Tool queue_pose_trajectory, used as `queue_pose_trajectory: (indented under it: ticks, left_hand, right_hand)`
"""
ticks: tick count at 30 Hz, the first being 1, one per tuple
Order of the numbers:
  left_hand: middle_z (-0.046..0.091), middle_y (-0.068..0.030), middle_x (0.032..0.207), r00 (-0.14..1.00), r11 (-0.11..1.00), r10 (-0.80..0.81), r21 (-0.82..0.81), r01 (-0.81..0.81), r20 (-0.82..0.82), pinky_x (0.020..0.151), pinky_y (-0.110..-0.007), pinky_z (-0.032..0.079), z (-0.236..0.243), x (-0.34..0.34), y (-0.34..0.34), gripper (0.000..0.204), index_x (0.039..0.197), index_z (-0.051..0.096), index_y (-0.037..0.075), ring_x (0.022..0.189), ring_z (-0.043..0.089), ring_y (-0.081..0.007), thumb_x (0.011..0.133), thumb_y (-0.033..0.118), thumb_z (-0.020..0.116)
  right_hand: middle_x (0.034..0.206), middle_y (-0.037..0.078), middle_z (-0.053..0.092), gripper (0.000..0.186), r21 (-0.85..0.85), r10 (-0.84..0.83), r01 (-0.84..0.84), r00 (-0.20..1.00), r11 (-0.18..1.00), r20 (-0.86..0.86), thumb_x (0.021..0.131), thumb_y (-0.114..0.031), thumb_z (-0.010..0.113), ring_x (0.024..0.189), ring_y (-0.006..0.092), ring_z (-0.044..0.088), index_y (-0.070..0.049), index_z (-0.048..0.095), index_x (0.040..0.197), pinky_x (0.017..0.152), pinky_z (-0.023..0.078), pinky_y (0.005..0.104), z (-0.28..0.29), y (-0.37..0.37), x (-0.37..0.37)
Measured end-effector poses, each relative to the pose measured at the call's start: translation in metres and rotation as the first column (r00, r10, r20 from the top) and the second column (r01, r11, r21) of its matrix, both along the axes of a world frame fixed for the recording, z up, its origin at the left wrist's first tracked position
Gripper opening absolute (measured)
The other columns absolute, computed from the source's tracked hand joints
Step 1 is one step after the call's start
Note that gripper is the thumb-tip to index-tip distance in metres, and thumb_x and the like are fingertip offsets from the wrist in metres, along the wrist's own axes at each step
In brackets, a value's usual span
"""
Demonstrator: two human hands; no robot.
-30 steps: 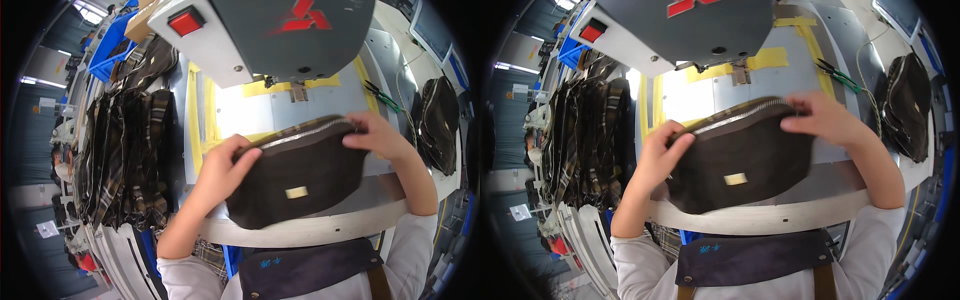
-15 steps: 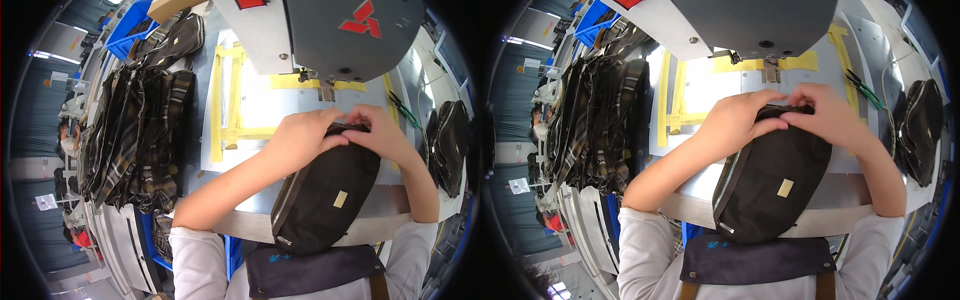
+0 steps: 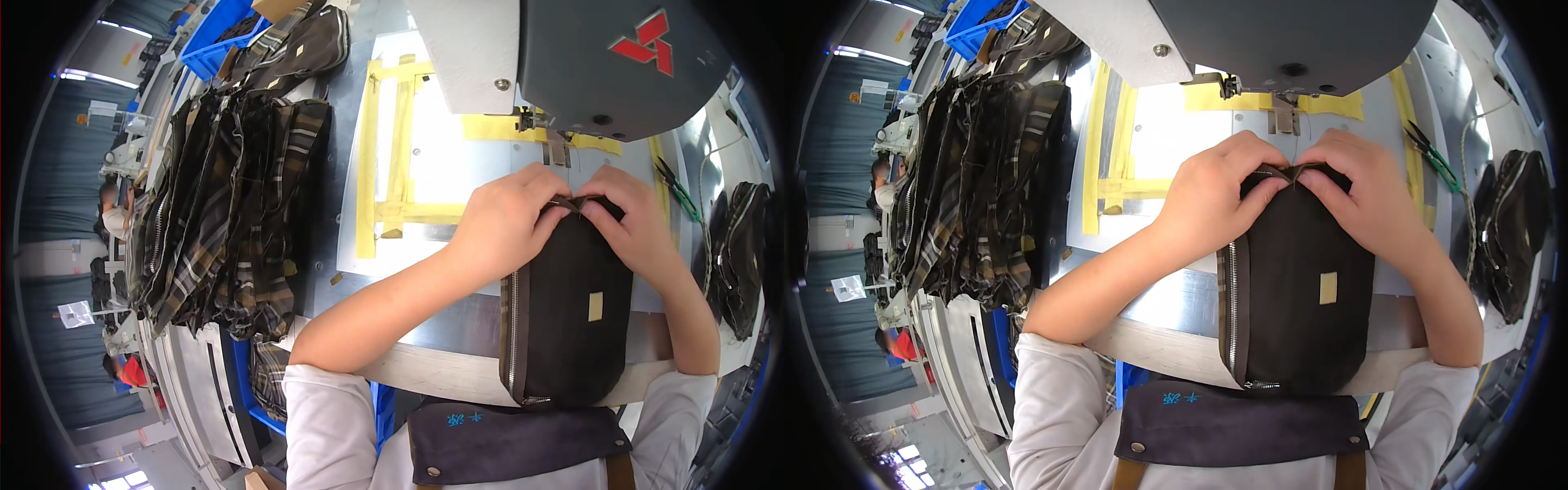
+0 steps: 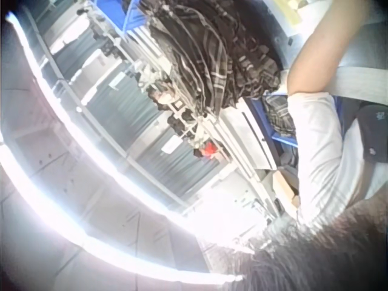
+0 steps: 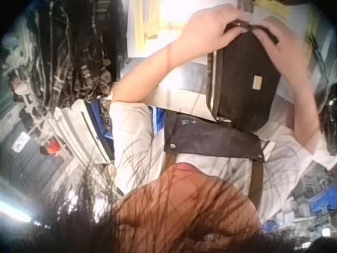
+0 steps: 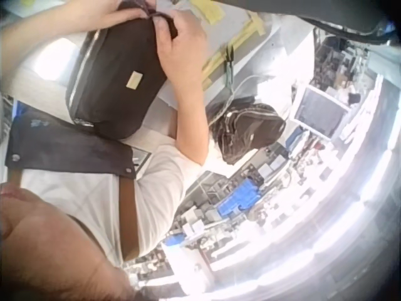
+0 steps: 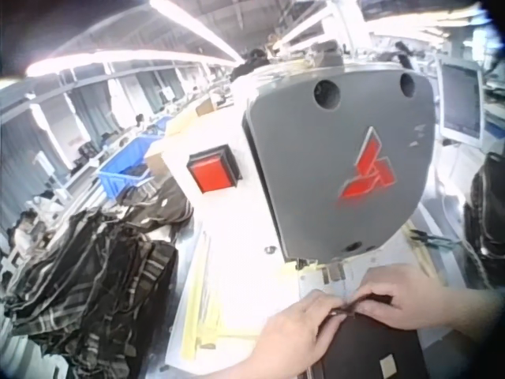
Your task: The person sews a zipper onto a black fabric bag using a sewing machine. They align the zipper, guide the bag under the needle, and sew along the edge. After sewing, they use scissors to trim excess thread and inspect the seam.
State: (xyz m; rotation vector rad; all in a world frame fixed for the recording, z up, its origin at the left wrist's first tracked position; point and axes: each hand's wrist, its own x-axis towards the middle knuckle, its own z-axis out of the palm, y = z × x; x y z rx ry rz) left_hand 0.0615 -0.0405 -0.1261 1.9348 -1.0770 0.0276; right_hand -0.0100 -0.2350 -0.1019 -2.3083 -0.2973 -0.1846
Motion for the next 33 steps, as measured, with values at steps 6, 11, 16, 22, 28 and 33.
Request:
queue_pose_trajectory:
  ticks: [6, 11, 16, 22, 28, 33]
  left_hand:
    - [0.061, -0.0047, 0.087, 0.992, 0.993, -0.002, -0.113, 0.017, 0.125, 0.059, -0.033, 0.051, -0.006, 0.003, -0.003, 0.018, 0.089, 0.064, 0.008, 0.071, 0.063, -0.0245, 0.075, 0.004, 0.073]
    - [0.057, -0.0037, 0.084, 0.973, 0.992, -0.076, -0.08, 0.096, 0.216, 0.056, -0.032, 0.051, -0.009, 0.002, -0.003, 0.018, 0.087, 0.065, 0.009, 0.067, 0.061, -0.0212, 0.073, 0.004, 0.074]
    - [0.056, -0.0046, 0.082, 0.977, 0.977, -0.178, -0.093, 0.189, 0.114, 0.055, -0.029, 0.049, 0.0, -0.001, -0.001, 0.015, 0.087, 0.065, 0.009, 0.064, 0.058, -0.0218, 0.074, 0.006, 0.074]
    - [0.062, -0.0068, 0.074, 0.891, 0.997, -0.056, -0.066, 0.029, -0.45, 0.063, -0.029, 0.05, -0.01, -0.006, -0.003, 0.018, 0.098, 0.057, 0.005, 0.069, 0.064, -0.0171, 0.084, 0.006, 0.069]
    - [0.063, -0.0044, 0.083, 0.765, 0.998, -0.051, -0.057, 0.018, -0.642, 0.066, -0.024, 0.049, -0.003, -0.001, -0.003, 0.011, 0.098, 0.061, 0.001, 0.072, 0.061, -0.0093, 0.088, 0.004, 0.065]
    - [0.063, -0.0034, 0.08, 0.77, 0.998, -0.051, -0.012, 0.056, -0.637, 0.067, -0.023, 0.048, -0.001, 0.002, 0.0, 0.006, 0.093, 0.062, -0.001, 0.073, 0.06, -0.0082, 0.09, 0.004, 0.063]
  right_hand:
    - [0.075, 0.006, 0.056, 0.011, 0.182, -0.093, 0.128, 0.977, 0.975, -0.192, 0.088, -0.009, 0.058, 0.071, 0.0153, 0.053, 0.002, 0.059, 0.087, 0.066, 0.043, 0.0303, -0.005, -0.003, 0.001]
    - [0.075, 0.006, 0.058, 0.016, 0.249, -0.108, 0.184, 0.951, 0.951, -0.289, 0.09, -0.014, 0.058, 0.073, 0.0121, 0.053, 0.002, 0.06, 0.089, 0.067, 0.043, 0.0287, -0.011, 0.002, 0.001]
    - [0.078, 0.008, 0.061, 0.018, 0.234, -0.09, 0.168, 0.946, 0.958, -0.311, 0.088, -0.015, 0.061, 0.073, 0.0165, 0.057, 0.002, 0.063, 0.092, 0.069, 0.045, 0.0311, -0.016, -0.005, 0.002]
    - [0.085, 0.009, 0.066, 0.016, 0.306, -0.064, 0.13, 0.974, 0.943, -0.217, 0.087, -0.015, 0.065, 0.078, 0.0172, 0.061, -0.002, 0.066, 0.094, 0.07, 0.047, 0.0291, -0.023, -0.001, -0.001]
    - [0.088, 0.009, 0.065, 0.017, 0.368, -0.046, 0.099, 0.988, 0.924, -0.15, 0.09, -0.017, 0.064, 0.079, 0.0177, 0.06, -0.002, 0.064, 0.098, 0.071, 0.048, 0.0295, -0.03, -0.005, -0.002]
    - [0.088, 0.01, 0.065, 0.018, 0.403, -0.014, 0.085, 0.985, 0.911, -0.174, 0.09, -0.018, 0.063, 0.08, 0.0188, 0.06, -0.002, 0.064, 0.098, 0.072, 0.048, 0.0312, -0.03, -0.005, -0.001]
